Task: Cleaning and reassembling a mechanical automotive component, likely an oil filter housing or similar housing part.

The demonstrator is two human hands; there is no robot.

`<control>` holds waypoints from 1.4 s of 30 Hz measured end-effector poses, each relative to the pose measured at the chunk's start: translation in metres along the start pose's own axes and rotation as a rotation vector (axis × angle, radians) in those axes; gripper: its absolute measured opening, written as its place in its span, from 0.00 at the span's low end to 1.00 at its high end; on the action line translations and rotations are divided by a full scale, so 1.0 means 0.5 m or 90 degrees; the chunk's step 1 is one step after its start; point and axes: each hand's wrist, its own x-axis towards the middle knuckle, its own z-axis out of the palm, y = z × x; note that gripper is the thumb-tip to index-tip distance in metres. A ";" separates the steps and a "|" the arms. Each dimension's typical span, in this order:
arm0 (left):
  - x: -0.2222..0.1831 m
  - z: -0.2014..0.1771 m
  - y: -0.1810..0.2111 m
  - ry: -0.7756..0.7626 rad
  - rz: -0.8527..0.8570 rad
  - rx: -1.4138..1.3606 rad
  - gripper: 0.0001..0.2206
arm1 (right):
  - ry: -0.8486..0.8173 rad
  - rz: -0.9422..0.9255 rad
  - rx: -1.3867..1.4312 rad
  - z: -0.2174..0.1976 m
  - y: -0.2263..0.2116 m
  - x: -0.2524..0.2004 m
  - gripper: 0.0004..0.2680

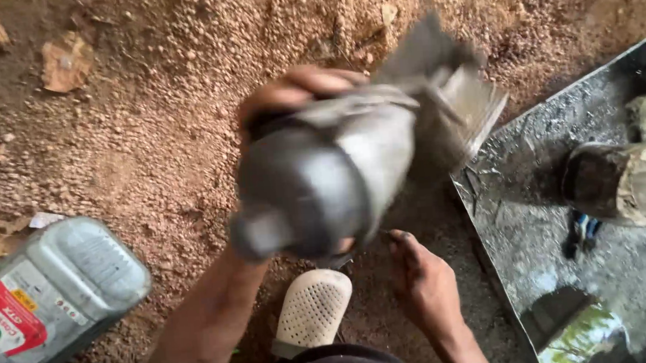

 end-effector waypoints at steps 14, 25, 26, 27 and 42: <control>-0.104 0.014 -0.144 0.002 -0.051 -0.059 0.41 | 0.084 -0.143 -0.089 -0.007 0.038 -0.026 0.09; 0.143 0.046 -0.122 -0.069 -0.449 0.368 0.50 | 0.002 0.036 0.022 -0.006 0.036 -0.003 0.12; 0.173 0.047 -0.135 -0.152 -0.699 0.422 0.52 | -0.047 0.104 0.019 -0.009 0.026 0.006 0.13; 0.154 0.046 -0.180 -0.146 -0.700 0.424 0.52 | -0.050 0.099 0.019 0.003 0.037 0.004 0.13; 0.090 0.032 -0.298 -0.126 -0.724 0.463 0.57 | 0.171 -0.165 -0.043 0.001 -0.043 0.100 0.07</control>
